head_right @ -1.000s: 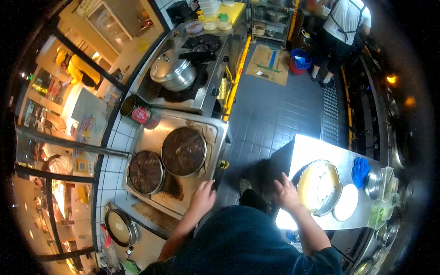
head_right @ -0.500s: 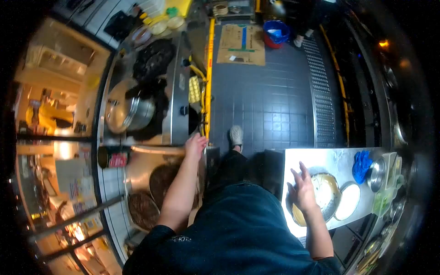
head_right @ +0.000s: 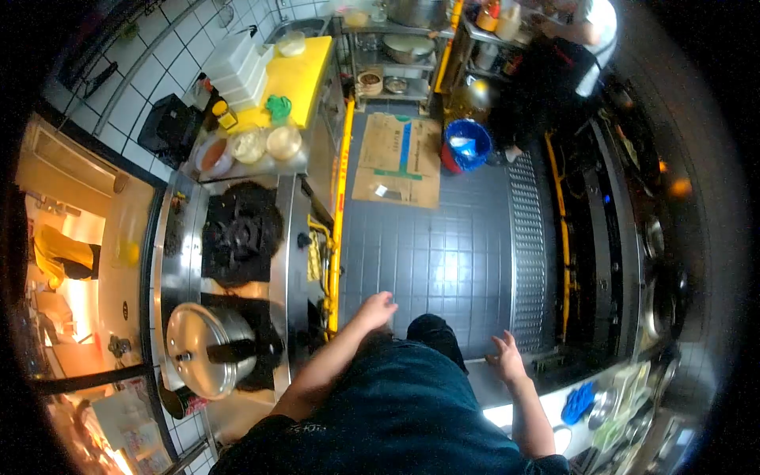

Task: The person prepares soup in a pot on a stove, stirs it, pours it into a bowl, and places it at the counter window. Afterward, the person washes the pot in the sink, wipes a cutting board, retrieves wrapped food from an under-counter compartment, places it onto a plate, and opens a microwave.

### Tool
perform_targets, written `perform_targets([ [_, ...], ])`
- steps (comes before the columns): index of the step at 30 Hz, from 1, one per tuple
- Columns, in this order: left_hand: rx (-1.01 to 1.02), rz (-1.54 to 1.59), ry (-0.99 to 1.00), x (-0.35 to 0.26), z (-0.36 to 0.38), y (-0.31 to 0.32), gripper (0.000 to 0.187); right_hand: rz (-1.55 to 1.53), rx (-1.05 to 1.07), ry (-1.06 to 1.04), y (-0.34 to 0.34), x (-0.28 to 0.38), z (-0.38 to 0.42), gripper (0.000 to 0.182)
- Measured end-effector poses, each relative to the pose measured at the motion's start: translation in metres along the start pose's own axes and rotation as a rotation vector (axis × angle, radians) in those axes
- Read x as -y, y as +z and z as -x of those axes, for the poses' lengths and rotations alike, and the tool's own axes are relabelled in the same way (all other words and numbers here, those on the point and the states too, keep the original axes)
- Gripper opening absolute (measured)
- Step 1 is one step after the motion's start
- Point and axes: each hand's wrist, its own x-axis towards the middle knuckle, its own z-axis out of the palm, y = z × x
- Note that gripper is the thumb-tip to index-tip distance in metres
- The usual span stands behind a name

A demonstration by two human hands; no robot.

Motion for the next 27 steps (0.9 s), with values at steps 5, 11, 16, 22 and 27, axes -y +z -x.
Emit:
perform_targets([
  [5, 0.139, -0.195, 0.039, -0.09, -0.098, -0.09, 0.052, -0.034, 0.169, 0.141, -0.003, -0.042, -0.086, 0.064],
  [11, -0.009, -0.142, -0.018, -0.052, -0.219, -0.14, 0.054, 0.178, 0.285, -0.009, -0.068, -0.042, -0.276, 0.068],
  [16, -0.146, -0.086, -0.093, -0.086, -0.265, -0.228, 0.049, 0.184, 0.183, -0.055, -0.223, 0.065, -0.485, 0.065],
  [22, -0.45, -0.114, -0.217, -0.124, -0.317, -0.303, 0.041, 0.193, -0.043, -0.609, -0.325, 0.228, -0.711, 0.061],
  [27, -0.605, -0.033, -0.232, -0.13, -0.386, -0.376, 0.037, 0.209, -0.079, -0.916, -0.345, 0.386, -0.825, 0.049],
])
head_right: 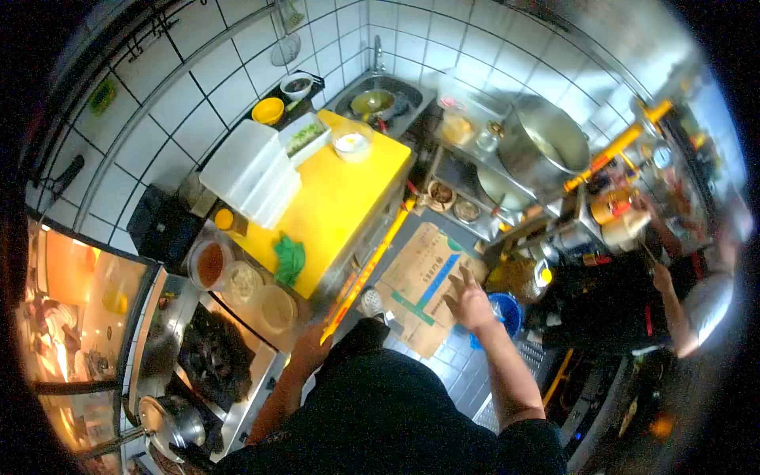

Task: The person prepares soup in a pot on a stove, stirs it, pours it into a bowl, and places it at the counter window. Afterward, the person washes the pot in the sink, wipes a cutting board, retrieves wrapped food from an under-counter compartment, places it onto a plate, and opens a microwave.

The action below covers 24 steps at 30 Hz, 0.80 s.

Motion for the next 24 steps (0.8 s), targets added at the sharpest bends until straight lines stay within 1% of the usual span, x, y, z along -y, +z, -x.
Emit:
perform_targets([
  [1, -0.024, 0.005, 0.019, 0.0, -0.022, -0.003, 0.037, -0.001, 0.011, -0.024, -0.008, 0.009, -0.034, 0.049],
  [4, -0.098, 0.083, -0.026, 0.013, -0.098, 0.005, 0.038, -0.04, 0.009, -0.032, -0.005, 0.007, -0.113, 0.046],
  [7, -0.078, 0.092, -0.049, -0.01, -0.171, -0.021, 0.038, -0.071, 0.018, -0.005, -0.011, 0.004, -0.183, 0.044],
  [8, -0.143, 0.13, -0.034, -0.018, -0.188, -0.027, 0.038, -0.066, -0.012, -0.02, -0.015, 0.005, -0.205, 0.042],
  [10, -0.227, 0.126, 0.002, -0.018, -0.221, -0.025, 0.038, -0.152, 0.004, -0.062, -0.012, -0.01, -0.253, 0.04],
  [11, -0.271, 0.118, 0.019, -0.024, -0.234, -0.033, 0.038, -0.199, 0.011, -0.084, -0.02, -0.006, -0.278, 0.039],
  [12, -0.239, 0.146, -0.038, -0.029, -0.243, -0.038, 0.038, -0.26, 0.001, -0.094, -0.026, -0.003, -0.301, 0.037],
  [15, -0.241, 0.195, -0.115, -0.035, -0.269, -0.038, 0.04, -0.298, 0.056, 0.017, -0.038, -0.004, -0.384, 0.035],
  [18, -0.302, 0.051, -0.216, -0.039, -0.282, -0.029, 0.045, -0.282, -0.095, -0.233, -0.016, -0.048, -0.495, 0.033],
  [19, -0.31, 0.024, -0.273, -0.036, -0.285, -0.022, 0.046, -0.279, -0.112, -0.15, -0.04, -0.03, -0.52, 0.032],
  [20, -0.319, -0.003, -0.329, -0.035, -0.287, -0.015, 0.048, -0.279, -0.198, -0.221, -0.019, -0.061, -0.57, 0.032],
  [21, -0.328, -0.03, -0.387, -0.033, -0.289, -0.006, 0.049, -0.171, -0.168, -0.152, -0.027, -0.061, -0.609, 0.03],
  [22, -0.394, -0.035, -0.432, -0.033, -0.289, 0.005, 0.051, -0.176, -0.148, -0.144, -0.028, -0.071, -0.654, 0.031],
  [24, -0.49, -0.035, -0.516, -0.054, -0.299, 0.012, 0.053, -0.06, -0.08, -0.096, -0.022, -0.098, -0.751, 0.033],
])
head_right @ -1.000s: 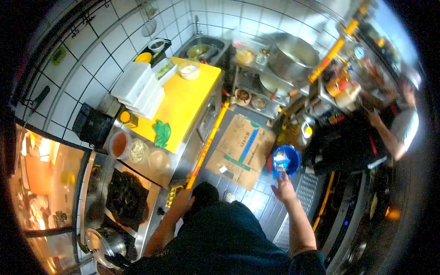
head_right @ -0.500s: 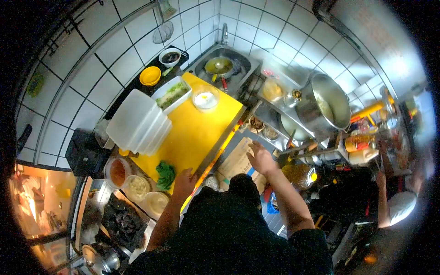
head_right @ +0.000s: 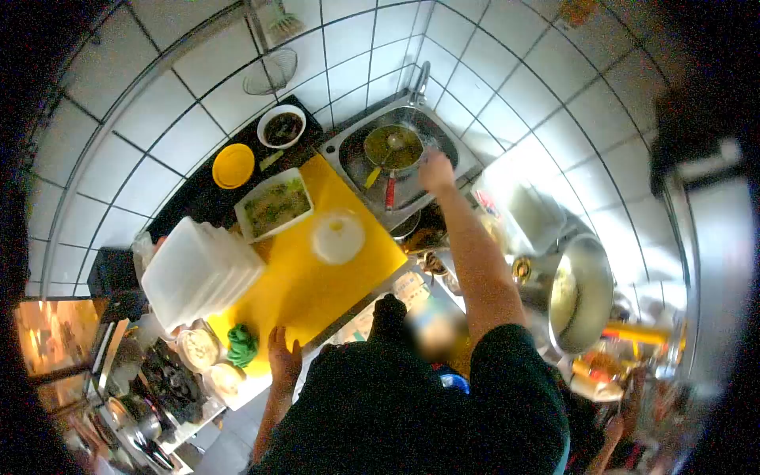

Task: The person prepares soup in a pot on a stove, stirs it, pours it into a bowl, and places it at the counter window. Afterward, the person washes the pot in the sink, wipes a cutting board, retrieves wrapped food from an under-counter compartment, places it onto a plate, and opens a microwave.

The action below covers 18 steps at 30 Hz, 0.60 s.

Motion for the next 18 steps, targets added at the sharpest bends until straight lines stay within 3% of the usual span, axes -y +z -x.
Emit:
perform_targets([
  [1, -0.055, -0.047, -0.072, -0.019, 0.004, 0.003, 0.052, 0.257, -0.037, -0.125, 0.016, -0.025, -0.038, 0.03],
  [2, -0.112, 0.011, -0.073, -0.033, 0.003, 0.009, 0.05, 0.293, -0.004, -0.124, 0.029, -0.045, -0.081, 0.034],
  [3, -0.172, 0.06, -0.082, -0.042, 0.006, 0.014, 0.047, 0.234, 0.05, -0.07, 0.043, -0.072, -0.126, 0.038],
  [5, -0.111, 0.359, -0.382, -0.085, -0.007, 0.018, 0.042, -0.081, 0.14, 0.093, 0.076, -0.122, -0.208, 0.046],
  [8, -0.125, 0.694, -0.579, -0.132, -0.046, 0.036, 0.042, -0.084, -0.036, -0.282, 0.098, -0.146, -0.262, 0.045],
  [9, -0.074, 0.664, -0.593, -0.147, -0.066, 0.033, 0.043, 0.029, -0.042, -0.346, 0.099, -0.144, -0.282, 0.044],
  [11, -0.196, 0.876, -0.548, -0.149, -0.094, 0.064, 0.041, 0.047, 0.067, -0.267, 0.104, -0.129, -0.295, 0.035],
  [14, -0.273, 1.088, -0.633, -0.166, -0.14, 0.074, 0.032, 0.096, 0.215, -0.117, 0.1, -0.124, -0.282, 0.024],
  [16, -0.277, 1.014, -0.679, -0.168, -0.157, 0.077, 0.027, 0.61, 0.384, -0.422, 0.102, -0.121, -0.276, 0.024],
  [18, -0.27, 0.858, -0.722, -0.165, -0.165, 0.083, 0.024, 0.766, 0.315, -0.659, 0.127, -0.143, -0.283, 0.03],
])
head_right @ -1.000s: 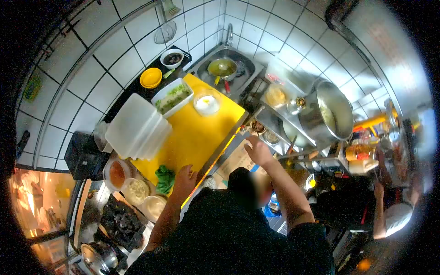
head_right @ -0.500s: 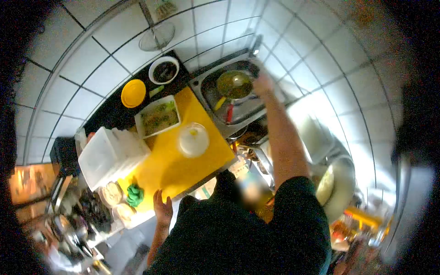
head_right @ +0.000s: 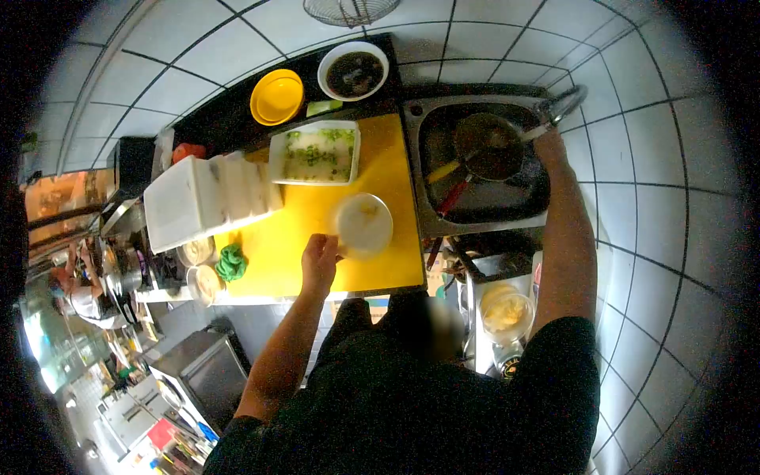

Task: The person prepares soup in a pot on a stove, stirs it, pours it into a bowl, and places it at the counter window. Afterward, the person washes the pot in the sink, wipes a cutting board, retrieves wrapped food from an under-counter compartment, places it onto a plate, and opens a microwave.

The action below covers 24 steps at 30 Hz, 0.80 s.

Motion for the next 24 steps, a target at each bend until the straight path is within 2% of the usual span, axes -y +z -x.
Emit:
perform_targets([
  [1, -0.001, -0.038, 0.023, 0.008, -0.004, 0.0, 0.023, 0.111, -0.055, -0.079, 0.017, -0.002, -0.004, 0.032],
  [2, -0.001, -0.078, 0.046, 0.015, -0.007, -0.002, 0.023, -0.134, -0.197, -0.023, 0.026, -0.001, -0.004, 0.039],
  [4, -0.01, -0.068, 0.049, 0.017, -0.003, -0.008, 0.022, -0.209, -0.45, 0.073, 0.052, 0.006, -0.004, 0.043],
  [6, -0.026, 0.035, 0.008, -0.001, 0.021, -0.014, 0.021, -0.613, 0.044, 0.331, 0.013, 0.005, -0.008, 0.041],
  [7, -0.045, 0.211, -0.032, 0.009, 0.027, -0.024, 0.02, -0.931, 0.09, 0.461, 0.0, 0.021, -0.007, 0.041],
  [8, -0.09, 0.233, -0.069, 0.002, 0.038, -0.036, 0.019, -1.233, 0.101, 0.62, -0.012, 0.038, -0.006, 0.041],
  [10, -0.197, 0.263, -0.087, 0.002, 0.055, -0.067, 0.015, -2.065, -0.37, 0.916, -0.019, 0.095, 0.015, 0.042],
  [13, -0.401, 0.434, -0.111, 0.014, 0.063, -0.109, 0.011, -2.704, -0.193, 1.108, -0.062, 0.114, 0.021, 0.049],
  [16, -0.539, 0.417, -0.162, 0.036, 0.052, -0.148, 0.012, -2.961, -0.175, 1.105, -0.049, 0.112, 0.014, 0.054],
  [17, -0.57, 0.395, -0.178, 0.044, 0.047, -0.155, 0.014, -2.995, -0.184, 1.163, -0.07, 0.116, 0.017, 0.055],
  [19, -0.545, 0.585, -0.212, 0.057, 0.043, -0.158, 0.021, -3.055, -0.202, 1.285, -0.108, 0.121, 0.025, 0.057],
  [20, -0.531, 0.68, -0.228, 0.058, 0.042, -0.157, 0.024, -3.078, -0.168, 1.318, -0.104, 0.12, 0.021, 0.056],
  [21, -0.572, 0.762, -0.32, 0.064, 0.046, -0.147, 0.036, -3.101, -0.135, 1.354, -0.095, 0.117, 0.016, 0.055],
  [22, -0.499, 0.799, -0.42, 0.063, 0.056, -0.136, 0.038, -3.123, -0.105, 1.396, -0.088, 0.118, 0.014, 0.054],
  [24, -0.305, 0.805, -0.545, 0.058, 0.065, -0.111, 0.041, -3.119, -0.021, 1.268, -0.072, 0.123, 0.014, 0.052],
])
